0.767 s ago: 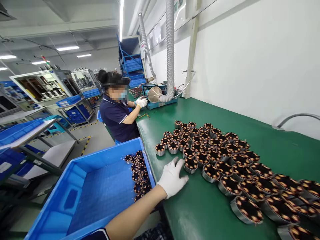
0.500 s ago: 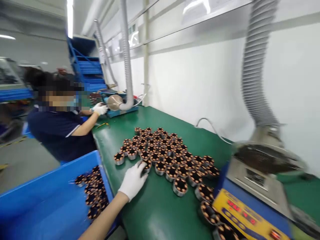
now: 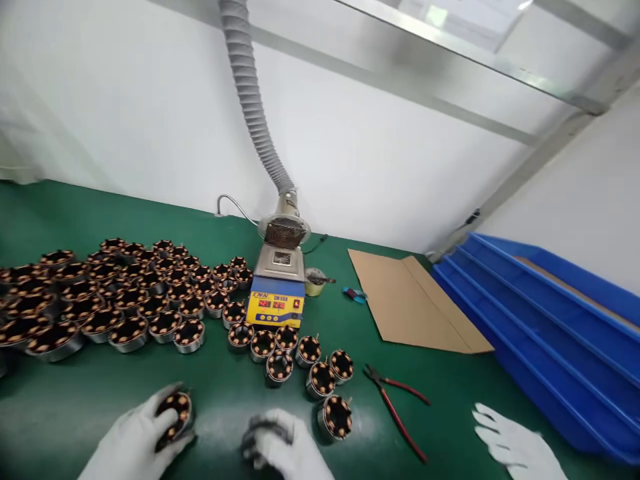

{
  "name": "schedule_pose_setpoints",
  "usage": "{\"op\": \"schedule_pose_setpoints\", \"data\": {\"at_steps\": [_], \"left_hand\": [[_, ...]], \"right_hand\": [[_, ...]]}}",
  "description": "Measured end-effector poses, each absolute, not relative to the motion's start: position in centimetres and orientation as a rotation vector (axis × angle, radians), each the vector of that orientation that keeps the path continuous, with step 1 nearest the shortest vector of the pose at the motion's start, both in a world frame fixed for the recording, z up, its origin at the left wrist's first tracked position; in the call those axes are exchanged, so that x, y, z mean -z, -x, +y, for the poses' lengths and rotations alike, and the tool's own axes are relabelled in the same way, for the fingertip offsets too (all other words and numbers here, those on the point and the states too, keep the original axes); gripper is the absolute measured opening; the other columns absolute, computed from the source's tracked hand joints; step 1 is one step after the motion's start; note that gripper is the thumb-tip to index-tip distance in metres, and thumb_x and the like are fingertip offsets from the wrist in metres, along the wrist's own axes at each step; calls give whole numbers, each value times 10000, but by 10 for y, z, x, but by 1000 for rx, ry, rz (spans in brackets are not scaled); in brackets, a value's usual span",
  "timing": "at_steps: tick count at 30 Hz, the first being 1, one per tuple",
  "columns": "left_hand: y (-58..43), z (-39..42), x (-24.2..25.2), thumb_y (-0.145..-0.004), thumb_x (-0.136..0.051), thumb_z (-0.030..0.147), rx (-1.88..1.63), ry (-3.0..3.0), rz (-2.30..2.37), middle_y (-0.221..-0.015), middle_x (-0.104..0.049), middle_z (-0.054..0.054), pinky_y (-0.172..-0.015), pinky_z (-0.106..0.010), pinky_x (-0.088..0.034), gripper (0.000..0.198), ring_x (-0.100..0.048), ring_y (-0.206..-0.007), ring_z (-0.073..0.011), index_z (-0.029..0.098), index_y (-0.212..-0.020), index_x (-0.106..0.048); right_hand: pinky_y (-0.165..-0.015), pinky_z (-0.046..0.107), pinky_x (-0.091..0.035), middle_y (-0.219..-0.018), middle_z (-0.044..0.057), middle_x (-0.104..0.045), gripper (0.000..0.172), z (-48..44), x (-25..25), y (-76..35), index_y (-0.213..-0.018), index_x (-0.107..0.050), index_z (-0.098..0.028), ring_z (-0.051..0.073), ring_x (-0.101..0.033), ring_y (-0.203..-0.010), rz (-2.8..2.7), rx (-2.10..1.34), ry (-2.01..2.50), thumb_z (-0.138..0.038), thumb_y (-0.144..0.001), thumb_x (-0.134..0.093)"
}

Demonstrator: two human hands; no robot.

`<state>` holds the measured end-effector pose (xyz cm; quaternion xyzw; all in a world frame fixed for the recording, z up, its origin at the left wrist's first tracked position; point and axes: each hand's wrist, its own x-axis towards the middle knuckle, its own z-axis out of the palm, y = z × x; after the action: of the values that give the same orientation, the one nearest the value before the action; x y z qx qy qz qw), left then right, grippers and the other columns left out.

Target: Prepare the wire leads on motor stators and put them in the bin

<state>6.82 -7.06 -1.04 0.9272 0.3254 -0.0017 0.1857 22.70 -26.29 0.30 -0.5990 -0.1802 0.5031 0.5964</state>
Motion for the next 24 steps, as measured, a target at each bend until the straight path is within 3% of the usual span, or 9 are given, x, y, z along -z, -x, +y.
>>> {"op": "schedule_pose_setpoints", "data": {"at_steps": [3, 5, 8, 11, 14, 16, 18, 21, 24], "left_hand": [[-85, -93, 5, -683, -654, 325, -209, -2555, 427, -1309, -550, -35, -948, -417, -443, 63, -502, -1198, -287, 317, -738, -685], [-93, -106, -4, -633, -715, 349, -247, -2443, 218, -1335, -525, -45, -992, -432, -413, 156, -425, -1265, -296, 309, -781, -684], [-102, -121, -10, -678, -682, 346, -119, -2246, 238, -1340, -517, -79, -983, -453, -429, 225, -481, -1217, -288, 291, -895, -671], [-102, -130, -1, -650, -691, 260, -103, -2181, 393, -1371, -466, -153, -993, -504, -412, 515, -477, -1215, -314, 232, -1151, -578], [-98, -131, 11, -526, -775, 241, -121, -2122, 408, -1371, -456, -177, -1033, -545, -349, 795, -390, -1275, -362, 184, -1267, -492], [-98, -127, 12, -617, -720, 315, -148, -1977, 434, -1302, -548, -118, -1041, -512, -351, 600, -438, -1247, -324, 232, -1191, -568], [-104, -119, 7, -740, -581, 369, -211, -1809, 517, -1122, -671, -74, -1009, -454, -400, 275, -550, -1128, -273, 250, -966, -683], [-116, -109, -2, -766, -488, 389, -299, -1580, 684, -848, -721, -62, -875, -397, -491, 262, -646, -878, -240, 213, -712, -675], [-120, -103, -6, -755, -470, 458, -355, -1387, 812, -822, -715, -72, -829, -371, -510, 329, -649, -837, -234, 184, -741, -651]], "right_hand": [[-899, 385, -424, -1048, 108, -642, 545, -246, 8, -216, -1023, -622, -212, 241, -604, -977, -321, -1003, 1157, -489, -581, -781], [-931, 400, -396, -1073, 114, -631, 645, -240, 9, -204, -1069, -621, -209, 267, -572, -1041, -317, -1090, 960, -490, -520, -812], [-901, 418, -413, -956, 98, -658, 513, -241, 5, -190, -1031, -645, -193, 267, -592, -981, -223, -1184, 870, -467, -614, -764], [-869, 398, -435, -890, 58, -668, 348, -242, 0, -186, -964, -655, -221, 228, -612, -897, -54, -1118, 874, -408, -680, -730], [-865, 385, -434, -863, 44, -666, 360, -238, -5, -189, -951, -650, -212, 222, -611, -883, -39, -1156, 833, -354, -640, -761], [-870, 366, -425, -886, 51, -663, 439, -233, -8, -191, -1011, -635, -192, 216, -608, -889, -83, -1219, 803, -333, -619, -773], [-858, 339, -424, -941, 67, -656, 522, -231, -8, -192, -1079, -608, -169, 207, -605, -890, -109, -1257, 784, -327, -610, -775], [-760, 313, -451, -922, 78, -658, 601, -232, -4, -193, -1146, -563, -144, 191, -621, -802, -95, -1283, 769, -314, -609, -773], [-735, 335, -461, -890, 74, -666, 649, -238, 4, -193, -1198, -519, -165, 206, -641, -785, -27, -1303, 723, -311, -620, -776]]}}
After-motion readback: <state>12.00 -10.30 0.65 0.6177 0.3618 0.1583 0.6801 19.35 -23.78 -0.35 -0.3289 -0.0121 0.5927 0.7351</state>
